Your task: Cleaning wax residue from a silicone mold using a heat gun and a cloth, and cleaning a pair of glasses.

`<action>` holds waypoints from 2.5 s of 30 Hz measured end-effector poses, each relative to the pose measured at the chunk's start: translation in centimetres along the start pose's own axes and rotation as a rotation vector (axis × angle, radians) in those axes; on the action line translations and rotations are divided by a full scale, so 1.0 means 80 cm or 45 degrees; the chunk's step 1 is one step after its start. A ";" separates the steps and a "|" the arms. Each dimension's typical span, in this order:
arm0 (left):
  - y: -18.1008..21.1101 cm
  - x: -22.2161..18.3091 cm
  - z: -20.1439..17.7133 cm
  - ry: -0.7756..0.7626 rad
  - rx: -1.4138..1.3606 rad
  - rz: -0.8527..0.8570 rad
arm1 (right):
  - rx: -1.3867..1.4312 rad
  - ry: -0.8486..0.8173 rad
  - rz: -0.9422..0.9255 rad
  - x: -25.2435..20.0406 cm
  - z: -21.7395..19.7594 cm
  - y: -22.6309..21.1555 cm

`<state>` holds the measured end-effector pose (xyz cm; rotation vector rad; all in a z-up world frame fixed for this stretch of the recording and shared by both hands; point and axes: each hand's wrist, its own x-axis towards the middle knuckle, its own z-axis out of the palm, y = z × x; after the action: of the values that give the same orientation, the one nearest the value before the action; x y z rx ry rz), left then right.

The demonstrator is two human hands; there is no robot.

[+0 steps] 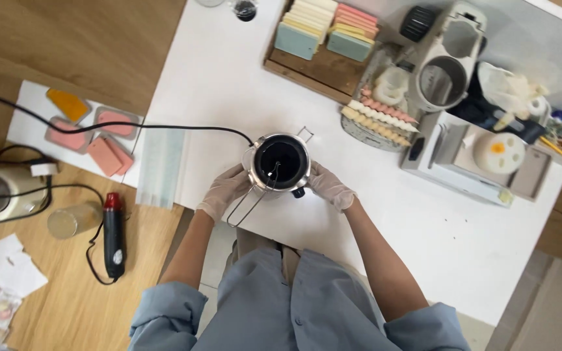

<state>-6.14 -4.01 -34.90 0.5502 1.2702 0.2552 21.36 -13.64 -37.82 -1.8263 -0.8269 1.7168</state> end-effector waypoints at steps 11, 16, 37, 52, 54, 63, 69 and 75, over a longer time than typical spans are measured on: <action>0.002 0.000 -0.001 0.006 0.016 -0.016 | 0.543 -0.217 0.005 0.027 0.003 0.069; 0.013 -0.006 0.015 0.020 0.015 -0.019 | 0.580 -0.132 -0.025 0.026 0.002 0.075; 0.061 -0.032 0.020 -0.098 0.705 -0.080 | 0.518 0.096 0.027 -0.049 -0.032 0.025; -0.026 -0.112 0.019 -0.194 0.362 0.274 | 0.399 0.402 0.018 -0.128 0.011 0.105; -0.044 -0.100 0.008 -0.218 0.303 0.376 | 0.378 0.364 -0.006 -0.127 0.024 0.094; -0.038 -0.092 -0.064 0.457 0.544 0.491 | 0.328 0.412 0.028 -0.145 0.031 0.064; -0.052 -0.037 -0.201 1.612 1.760 0.885 | 0.331 0.505 0.133 -0.148 0.024 0.092; 0.022 -0.072 -0.196 1.082 1.482 0.097 | 0.243 0.654 0.151 -0.127 -0.007 0.171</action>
<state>-22.54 -1.39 -32.18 1.5903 2.1967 -0.2731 23.00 -30.38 -40.51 -2.0756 -0.3382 1.2444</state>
